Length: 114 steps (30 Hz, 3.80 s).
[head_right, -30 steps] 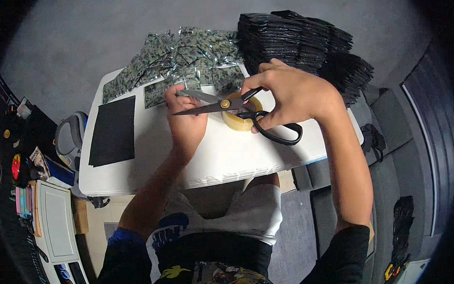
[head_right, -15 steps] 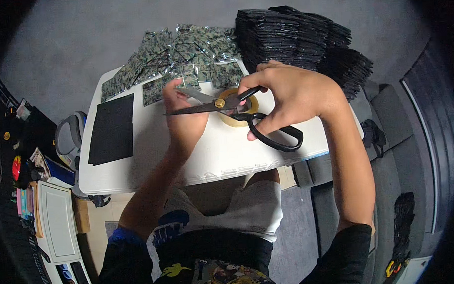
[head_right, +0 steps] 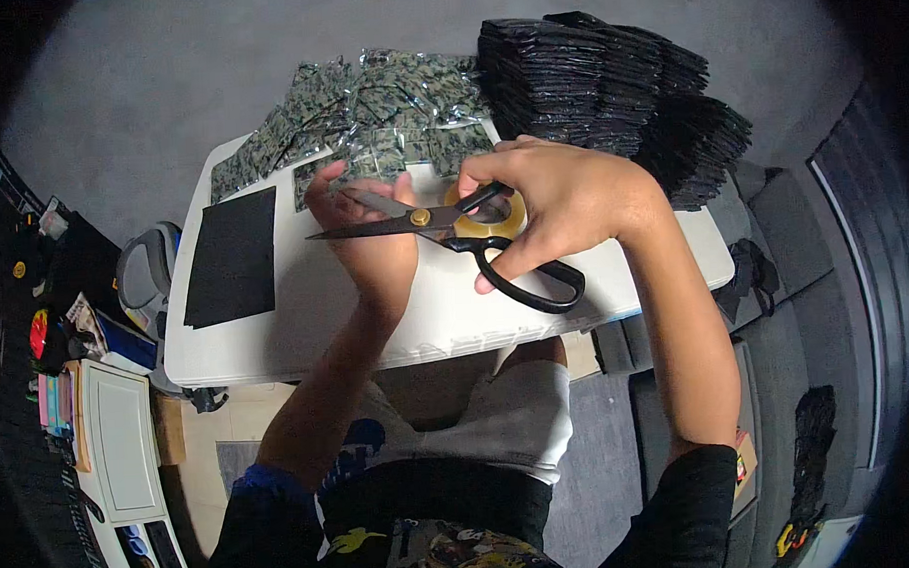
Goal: The recorder is packaging small green items into black padded mailers using tape and scissors.
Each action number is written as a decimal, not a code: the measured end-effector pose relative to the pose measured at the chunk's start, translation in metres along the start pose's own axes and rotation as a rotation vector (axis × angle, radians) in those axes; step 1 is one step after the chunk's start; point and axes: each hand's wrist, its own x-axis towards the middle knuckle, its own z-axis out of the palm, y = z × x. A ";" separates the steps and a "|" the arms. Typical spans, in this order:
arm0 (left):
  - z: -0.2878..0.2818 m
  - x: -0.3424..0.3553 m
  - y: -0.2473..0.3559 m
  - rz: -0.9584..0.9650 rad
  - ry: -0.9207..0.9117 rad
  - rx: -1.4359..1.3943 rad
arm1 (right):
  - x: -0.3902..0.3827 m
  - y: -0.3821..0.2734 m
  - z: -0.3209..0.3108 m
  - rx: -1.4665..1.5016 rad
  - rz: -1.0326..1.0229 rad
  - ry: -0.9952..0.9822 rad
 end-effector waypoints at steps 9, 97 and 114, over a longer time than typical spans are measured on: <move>-0.022 0.012 -0.018 0.020 -0.153 0.235 | -0.004 -0.013 -0.009 -0.027 0.214 -0.168; -0.097 0.046 -0.083 -0.492 -0.666 0.316 | 0.141 0.071 0.201 1.135 -0.016 0.541; -0.090 0.046 -0.078 -0.466 -0.622 0.249 | 0.144 0.069 0.197 1.106 0.043 0.606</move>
